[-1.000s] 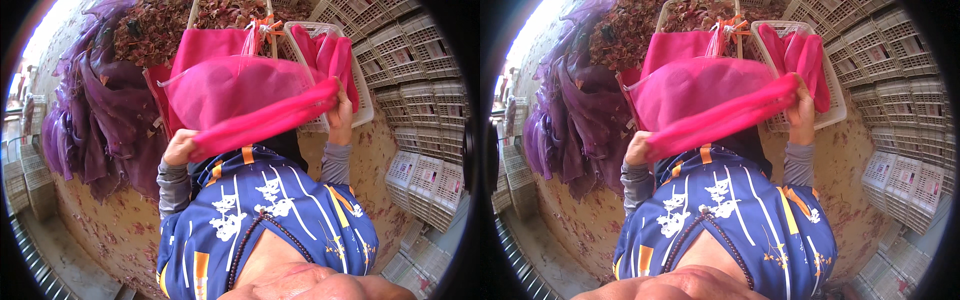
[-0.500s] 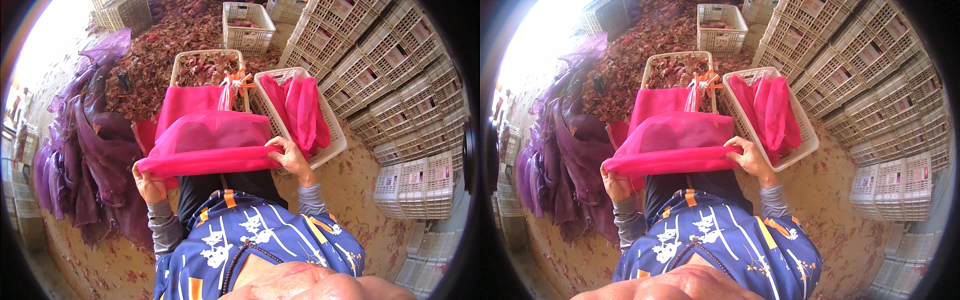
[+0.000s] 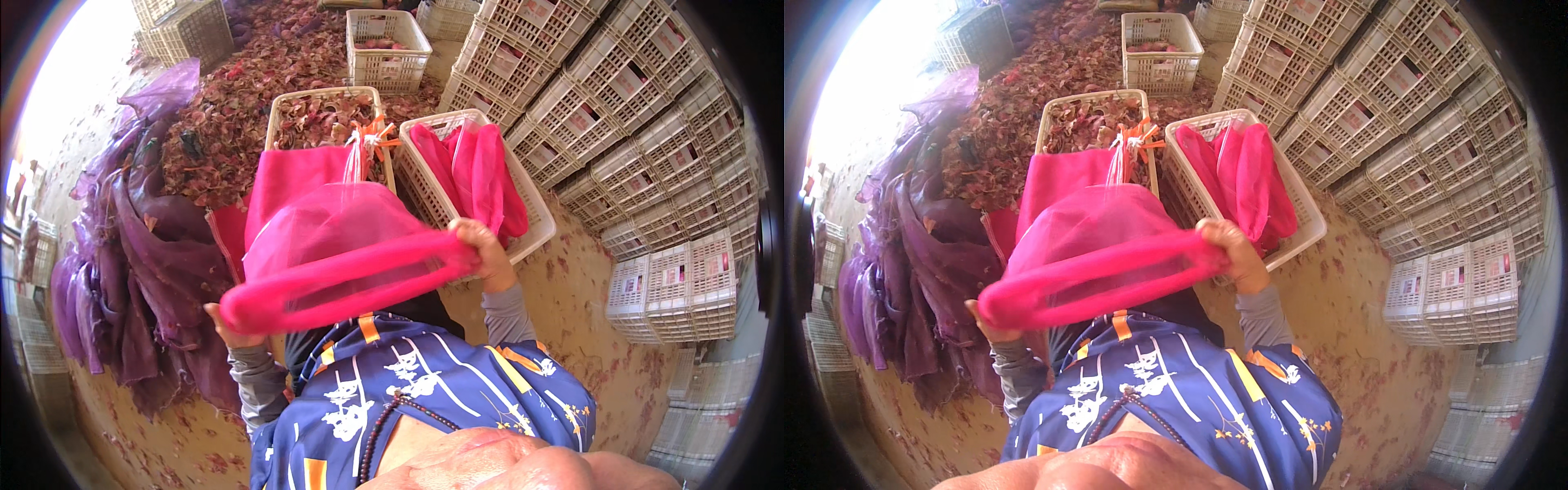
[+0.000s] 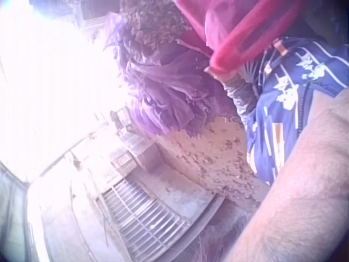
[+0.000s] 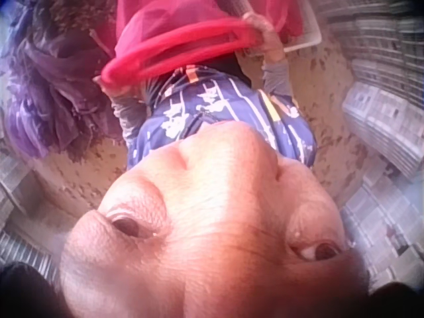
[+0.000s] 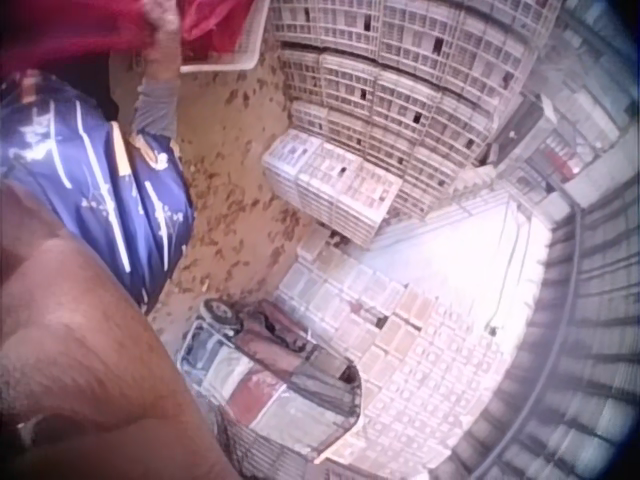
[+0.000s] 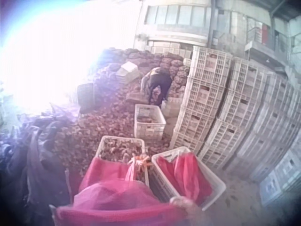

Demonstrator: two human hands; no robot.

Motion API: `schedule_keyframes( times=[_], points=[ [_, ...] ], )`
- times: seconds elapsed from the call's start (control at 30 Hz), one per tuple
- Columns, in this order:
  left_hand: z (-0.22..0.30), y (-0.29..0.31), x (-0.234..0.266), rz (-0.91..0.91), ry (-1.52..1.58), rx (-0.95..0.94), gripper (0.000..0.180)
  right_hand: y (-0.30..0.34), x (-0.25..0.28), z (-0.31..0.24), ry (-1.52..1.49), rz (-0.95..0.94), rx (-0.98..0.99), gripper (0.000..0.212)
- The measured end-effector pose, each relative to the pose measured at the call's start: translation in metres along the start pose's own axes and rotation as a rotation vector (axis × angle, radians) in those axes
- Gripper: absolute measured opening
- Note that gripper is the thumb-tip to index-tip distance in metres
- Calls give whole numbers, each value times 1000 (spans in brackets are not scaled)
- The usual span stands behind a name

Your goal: The person unfolds and handles pink mesh bags one at a time, checking their condition while sitting in a large processing area filled with crates and produce waste.

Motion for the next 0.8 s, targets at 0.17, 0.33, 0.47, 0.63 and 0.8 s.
schedule_keyframes(
  times=[0.17, 0.33, 0.47, 0.63, 0.8],
  points=[
    [29, -1, 45, 128, 241, -297, 68, -3, -73, -15, 438, -207, 49, 44],
    [11, 12, 50, 438, 86, -152, 55, -13, -9, -21, 748, 299, 156, 21],
    [-19, 17, 42, 247, -465, 86, 38, -6, 32, -42, 406, 612, 446, 22],
    [14, -15, 6, 258, -72, -282, 30, -6, -13, 7, 170, -13, -173, 34],
    [22, -14, 71, 366, -186, -367, 24, -5, -26, 15, 231, -115, -86, 24]
  ],
)
Point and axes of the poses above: each hand's wrist, its own y-axis away from the middle knuckle, its own x-axis out of the back of the hand, z = x × y, the point moved 8 cm from there along -y, towards the middle knuckle, and after that the axes turned 8 degrees about y, right-handed, at the moved point
